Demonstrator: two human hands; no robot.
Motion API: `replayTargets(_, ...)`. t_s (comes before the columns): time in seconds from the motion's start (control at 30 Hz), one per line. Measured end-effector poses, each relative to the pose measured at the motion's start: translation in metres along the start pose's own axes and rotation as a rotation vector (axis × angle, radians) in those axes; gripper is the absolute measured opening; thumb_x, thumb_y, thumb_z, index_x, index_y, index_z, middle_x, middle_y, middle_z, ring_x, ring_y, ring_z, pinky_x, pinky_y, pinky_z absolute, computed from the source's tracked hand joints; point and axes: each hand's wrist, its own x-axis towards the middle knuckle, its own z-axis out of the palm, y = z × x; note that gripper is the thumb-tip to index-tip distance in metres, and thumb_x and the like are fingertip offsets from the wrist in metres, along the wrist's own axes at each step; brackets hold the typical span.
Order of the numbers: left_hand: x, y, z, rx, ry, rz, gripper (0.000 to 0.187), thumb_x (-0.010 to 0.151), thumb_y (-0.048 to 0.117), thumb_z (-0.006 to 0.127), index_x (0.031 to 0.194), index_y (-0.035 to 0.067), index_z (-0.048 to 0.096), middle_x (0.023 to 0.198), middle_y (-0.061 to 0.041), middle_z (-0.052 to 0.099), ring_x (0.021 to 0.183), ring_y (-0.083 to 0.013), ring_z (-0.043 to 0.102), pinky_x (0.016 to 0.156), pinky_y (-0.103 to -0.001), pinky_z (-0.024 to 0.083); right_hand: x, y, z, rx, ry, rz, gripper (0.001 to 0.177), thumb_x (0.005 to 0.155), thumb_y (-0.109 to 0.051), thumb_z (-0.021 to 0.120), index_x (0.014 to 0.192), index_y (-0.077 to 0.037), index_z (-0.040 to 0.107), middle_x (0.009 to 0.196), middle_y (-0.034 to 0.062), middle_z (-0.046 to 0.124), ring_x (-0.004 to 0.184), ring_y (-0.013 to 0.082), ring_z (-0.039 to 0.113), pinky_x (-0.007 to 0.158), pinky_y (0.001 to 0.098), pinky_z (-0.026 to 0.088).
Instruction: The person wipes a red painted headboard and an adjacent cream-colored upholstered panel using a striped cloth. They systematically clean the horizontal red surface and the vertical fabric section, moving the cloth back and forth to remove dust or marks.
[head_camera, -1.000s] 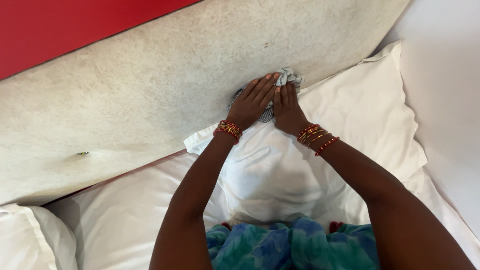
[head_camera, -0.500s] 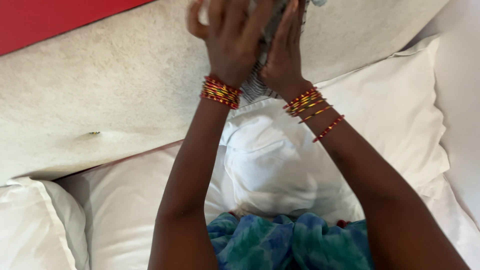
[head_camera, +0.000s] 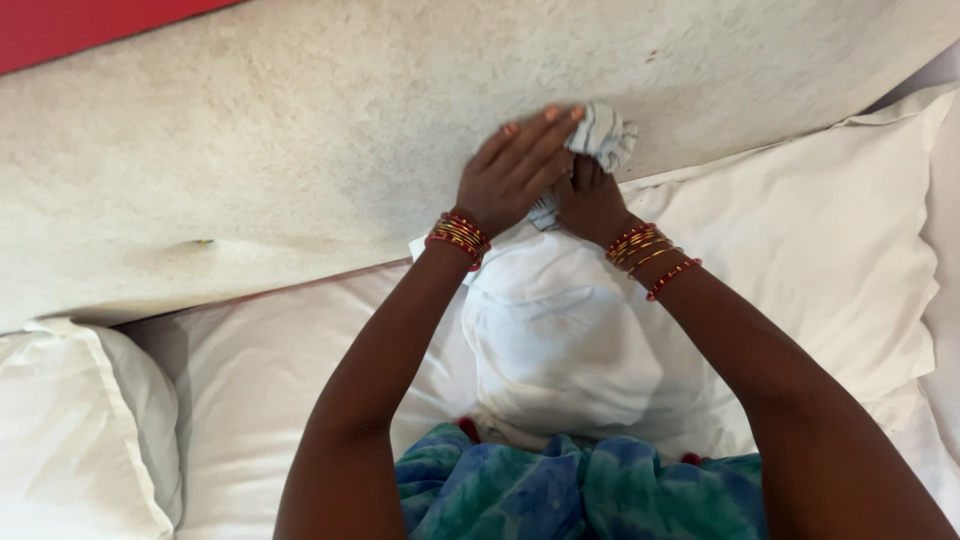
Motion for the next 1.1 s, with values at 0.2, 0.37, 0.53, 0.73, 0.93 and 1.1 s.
replayTargets(0.2, -0.041, 0.021, 0.009, 0.078, -0.173, 0.030, 0.036, 0.109, 0.020, 0.048, 0.140, 0.010, 0.065, 0.167, -0.004, 0.037, 0.156, -0.0178, 0.031, 0.129, -0.037, 0.019, -0.026, -0.009, -0.013, -0.147, -0.158, -0.124, 0.048, 0.097, -0.016, 0.064, 0.142, -0.002, 0.057, 0.127, 0.0226, 0.052, 0.122, 0.0396, 0.056, 0.108, 0.0568, 0.049)
replayTargets(0.37, -0.035, 0.015, -0.002, 0.004, -0.162, 0.043, 0.032, 0.109, 0.018, 0.051, 0.135, 0.007, 0.067, 0.166, -0.006, 0.040, 0.155, -0.0189, 0.033, 0.129, -0.037, 0.021, -0.012, -0.013, -0.052, -0.120, -0.102, -0.173, 0.053, 0.091, -0.024, 0.064, 0.140, -0.007, 0.058, 0.133, 0.0245, 0.050, 0.120, 0.0409, 0.056, 0.102, 0.0561, 0.048)
replayTargets(0.53, -0.018, -0.004, -0.020, -0.025, -0.062, 0.040, 0.024, 0.113, 0.019, 0.054, 0.131, 0.011, 0.068, 0.166, -0.003, 0.040, 0.155, -0.0181, 0.034, 0.129, -0.045, 0.013, 0.013, -0.008, -0.061, -0.197, 0.031, -0.221, 0.052, 0.092, -0.025, 0.065, 0.141, -0.011, 0.055, 0.143, 0.0258, 0.046, 0.131, 0.0445, 0.049, 0.103, 0.0576, 0.048)
replayTargets(0.73, 0.032, -0.045, -0.072, 0.247, 0.262, -0.092, 0.033, 0.108, 0.016, 0.058, 0.139, 0.018, 0.067, 0.161, 0.003, 0.039, 0.150, -0.0236, 0.033, 0.129, -0.052, 0.000, 0.106, -0.030, -0.096, -0.117, 0.138, -0.096, 0.067, 0.098, -0.027, 0.071, 0.157, -0.010, 0.045, 0.158, 0.0339, 0.029, 0.145, 0.0517, 0.033, 0.116, 0.0662, 0.027)
replayTargets(0.93, 0.057, -0.069, -0.122, 0.068, 0.197, -0.654, 0.047, 0.090, -0.003, 0.059, 0.131, 0.015, 0.074, 0.140, -0.011, 0.061, 0.130, -0.0297, 0.051, 0.110, -0.042, 0.037, 0.193, -0.078, -0.164, 0.200, 0.260, 0.007, 0.067, 0.108, -0.032, 0.072, 0.159, -0.006, 0.037, 0.160, 0.0282, 0.030, 0.148, 0.0468, 0.031, 0.124, 0.0635, 0.019)
replayTargets(1.1, 0.054, -0.070, -0.122, 0.111, 0.352, -0.333, 0.028, 0.104, 0.010, 0.068, 0.131, 0.014, 0.069, 0.131, -0.002, 0.068, 0.130, -0.0194, 0.059, 0.117, -0.045, 0.030, 0.191, -0.095, -0.138, 0.060, 0.284, 0.006, 0.056, 0.108, -0.015, 0.063, 0.158, -0.004, 0.041, 0.161, 0.0201, 0.042, 0.147, 0.0389, 0.044, 0.124, 0.0656, 0.021)
